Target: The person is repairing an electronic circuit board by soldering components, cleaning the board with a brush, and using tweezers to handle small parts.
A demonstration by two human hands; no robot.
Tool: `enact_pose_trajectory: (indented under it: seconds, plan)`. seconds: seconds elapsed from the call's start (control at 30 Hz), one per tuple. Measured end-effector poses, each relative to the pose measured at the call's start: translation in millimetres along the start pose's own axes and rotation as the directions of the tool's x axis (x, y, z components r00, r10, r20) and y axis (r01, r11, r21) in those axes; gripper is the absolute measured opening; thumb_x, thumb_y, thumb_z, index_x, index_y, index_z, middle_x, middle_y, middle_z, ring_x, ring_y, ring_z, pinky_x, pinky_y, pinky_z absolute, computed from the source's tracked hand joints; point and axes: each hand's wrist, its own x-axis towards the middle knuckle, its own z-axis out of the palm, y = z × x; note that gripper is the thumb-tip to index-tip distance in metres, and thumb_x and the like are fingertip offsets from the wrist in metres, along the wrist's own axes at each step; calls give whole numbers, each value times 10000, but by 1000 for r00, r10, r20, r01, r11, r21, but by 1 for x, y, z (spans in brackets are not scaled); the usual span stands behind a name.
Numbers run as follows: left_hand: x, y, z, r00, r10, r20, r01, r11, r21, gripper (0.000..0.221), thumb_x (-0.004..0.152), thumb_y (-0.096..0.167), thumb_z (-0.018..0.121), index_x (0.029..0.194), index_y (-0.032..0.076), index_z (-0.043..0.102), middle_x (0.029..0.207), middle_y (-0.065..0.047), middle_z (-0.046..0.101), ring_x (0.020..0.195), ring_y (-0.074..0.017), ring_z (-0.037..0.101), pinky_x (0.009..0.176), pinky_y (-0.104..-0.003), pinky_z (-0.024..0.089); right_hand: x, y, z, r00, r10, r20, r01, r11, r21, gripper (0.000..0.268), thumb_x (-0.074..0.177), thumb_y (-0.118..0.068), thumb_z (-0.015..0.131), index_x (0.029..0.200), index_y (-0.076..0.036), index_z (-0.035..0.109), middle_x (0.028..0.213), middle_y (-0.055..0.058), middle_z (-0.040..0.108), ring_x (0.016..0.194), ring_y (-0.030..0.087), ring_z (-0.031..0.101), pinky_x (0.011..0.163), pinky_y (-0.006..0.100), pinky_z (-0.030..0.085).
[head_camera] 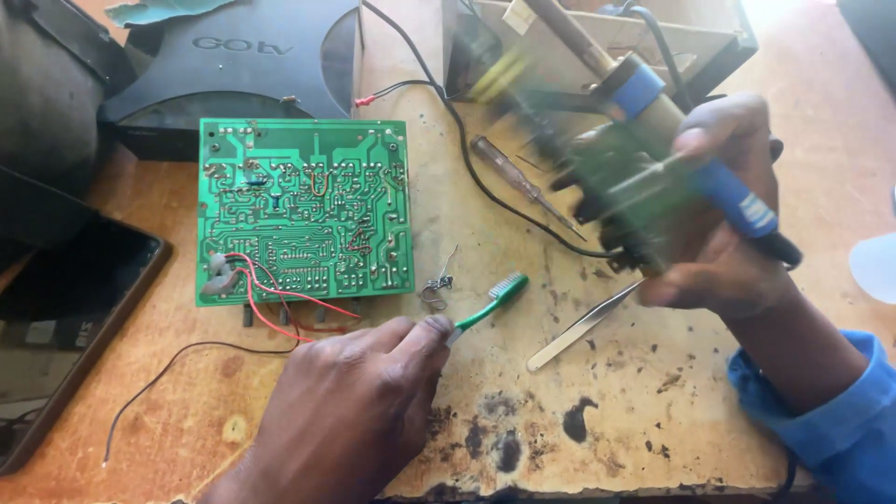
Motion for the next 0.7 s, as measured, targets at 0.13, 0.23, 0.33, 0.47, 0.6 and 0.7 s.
enact_pose_trajectory:
  seconds: [0.13, 0.23, 0.33, 0.47, 0.6, 0.7]
  plan:
    - [10, 4, 1, 1000, -25, -11, 26, 993, 114, 330, 902, 187, 568, 1207, 124, 677, 793, -61, 648, 634, -330, 664, 478, -500, 516, -14, 3, -7, 995, -45, 84, 10, 928, 372, 820, 1045, -405, 680, 1660, -67, 254, 1648, 255, 385, 1575, 410, 413, 1448, 610, 277]
    - [17, 6, 6, 998, -13, -64, 24, 985, 168, 298, 871, 155, 573, 1141, 103, 689, 843, -82, 665, 753, -322, 624, 617, -458, 514, -21, -1, -8, 987, 99, 128, -149, 862, 484, 961, 1098, -633, 725, 1649, -52, 193, 1636, 271, 370, 1568, 401, 372, 1361, 554, 308]
    - [20, 17, 8, 990, 20, -140, 15, 970, 244, 282, 870, 177, 597, 1122, 117, 709, 860, -67, 651, 775, -308, 608, 656, -429, 491, -20, -11, 5, 990, 143, -10, -103, 755, 648, 1000, 1061, -470, 828, 1647, 15, 178, 1563, 303, 440, 1491, 509, 436, 1342, 646, 308]
    - [31, 45, 7, 922, 145, -359, -63, 971, 230, 114, 936, 33, 656, 1000, 45, 749, 955, -121, 737, 795, -295, 636, 694, -415, 494, -23, -9, 5, 981, 196, -12, -129, 689, 713, 968, 1024, -440, 810, 1612, 61, 228, 1559, 345, 419, 1481, 517, 421, 1320, 642, 294]
    - [38, 66, 29, 970, 177, -165, -186, 982, -40, 185, 770, 91, 643, 951, 57, 660, 834, -117, 620, 774, -333, 577, 677, -450, 450, -26, -10, 3, 979, 199, 33, -167, 707, 687, 999, 1007, -433, 827, 1610, 62, 203, 1583, 326, 388, 1515, 481, 383, 1351, 611, 249]
    - [47, 79, 46, 971, 213, -106, -220, 974, -56, 158, 760, 62, 650, 917, 57, 635, 811, -118, 608, 740, -328, 567, 626, -444, 430, -32, -6, -1, 978, 199, 69, -198, 758, 622, 1060, 1006, -526, 817, 1625, 14, 148, 1630, 297, 317, 1560, 463, 315, 1360, 597, 211]
